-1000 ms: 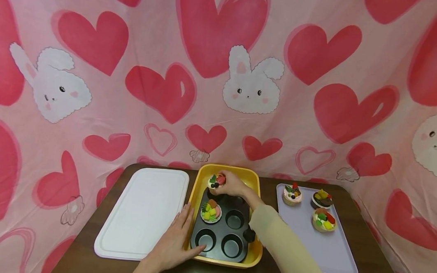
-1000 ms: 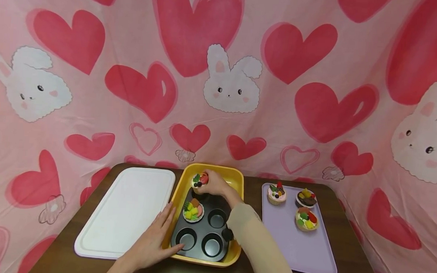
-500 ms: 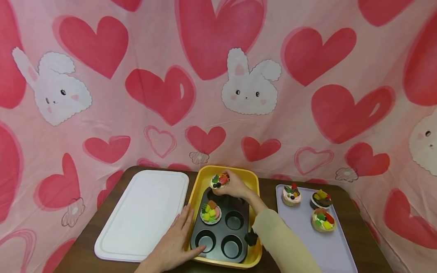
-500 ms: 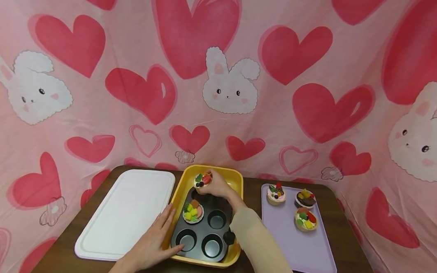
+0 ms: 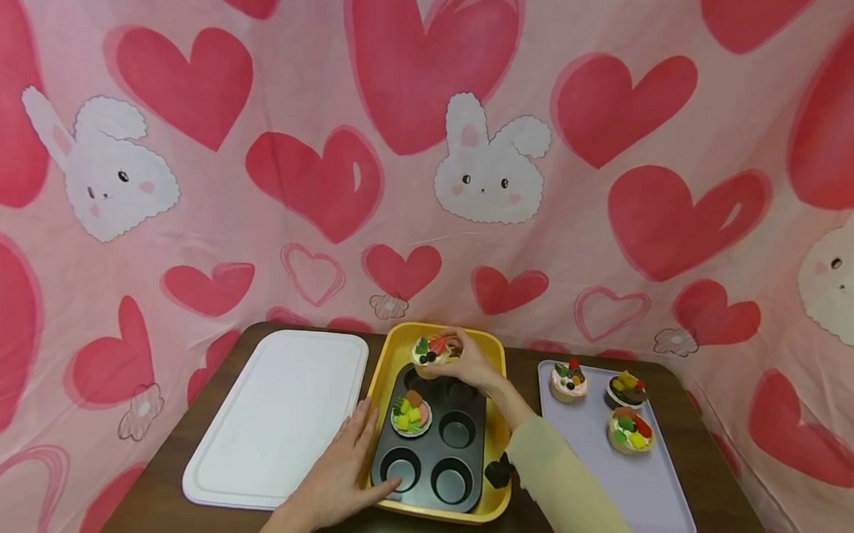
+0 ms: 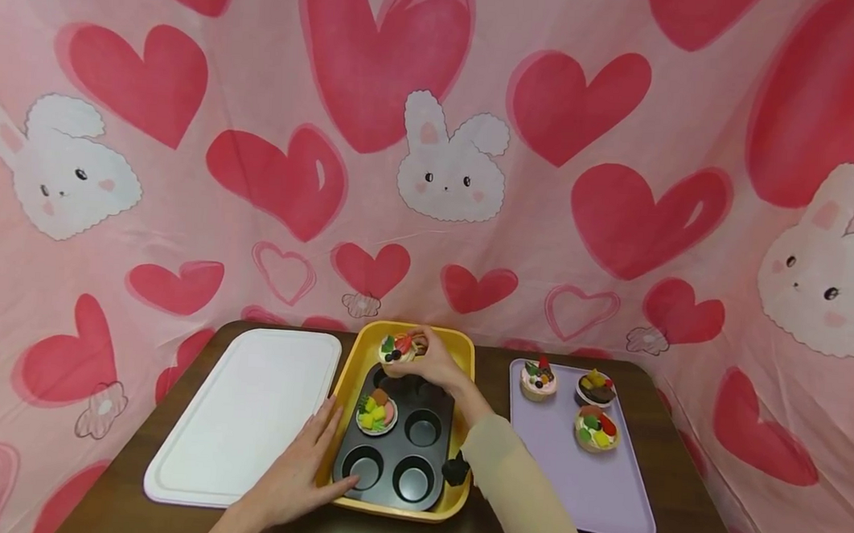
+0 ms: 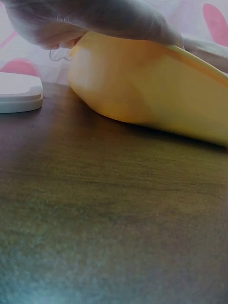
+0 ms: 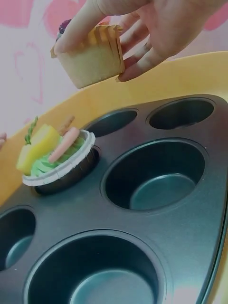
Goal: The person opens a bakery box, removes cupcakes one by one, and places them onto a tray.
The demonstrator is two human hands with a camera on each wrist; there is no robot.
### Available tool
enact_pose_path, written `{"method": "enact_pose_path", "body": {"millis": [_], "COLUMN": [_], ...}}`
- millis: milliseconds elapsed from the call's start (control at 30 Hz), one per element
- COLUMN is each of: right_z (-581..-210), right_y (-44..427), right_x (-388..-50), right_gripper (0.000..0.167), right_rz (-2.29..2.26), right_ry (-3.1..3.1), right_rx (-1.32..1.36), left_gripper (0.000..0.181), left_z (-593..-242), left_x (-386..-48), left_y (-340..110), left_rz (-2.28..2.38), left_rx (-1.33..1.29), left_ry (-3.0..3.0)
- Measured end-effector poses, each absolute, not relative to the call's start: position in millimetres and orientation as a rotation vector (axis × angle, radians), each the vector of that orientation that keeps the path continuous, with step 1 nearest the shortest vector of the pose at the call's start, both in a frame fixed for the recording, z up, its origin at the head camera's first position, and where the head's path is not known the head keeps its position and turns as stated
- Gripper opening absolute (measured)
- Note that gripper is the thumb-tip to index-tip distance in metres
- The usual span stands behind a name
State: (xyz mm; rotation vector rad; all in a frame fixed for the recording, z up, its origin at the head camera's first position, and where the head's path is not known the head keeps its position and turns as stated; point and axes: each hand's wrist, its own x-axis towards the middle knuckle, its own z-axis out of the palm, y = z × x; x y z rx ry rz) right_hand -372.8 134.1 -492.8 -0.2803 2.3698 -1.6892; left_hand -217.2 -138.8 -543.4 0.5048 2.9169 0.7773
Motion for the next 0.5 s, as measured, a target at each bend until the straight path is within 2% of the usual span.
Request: {"method": "enact_pose_path", "body": {"millis": [500], "right_z": [-480], "right_y": [164], "right_x": [-355], "right_gripper": [0.067], "right_rz": [-1.909], "right_ry": [2.167], "right_rx": [-0.318], "left_gripper": [0.121], "left_z": [-543], "left_x": [-217], "left_y": [-138], "left_rz": [0.764], "left_rx": [0.500], "left_ry": [2.919]}}
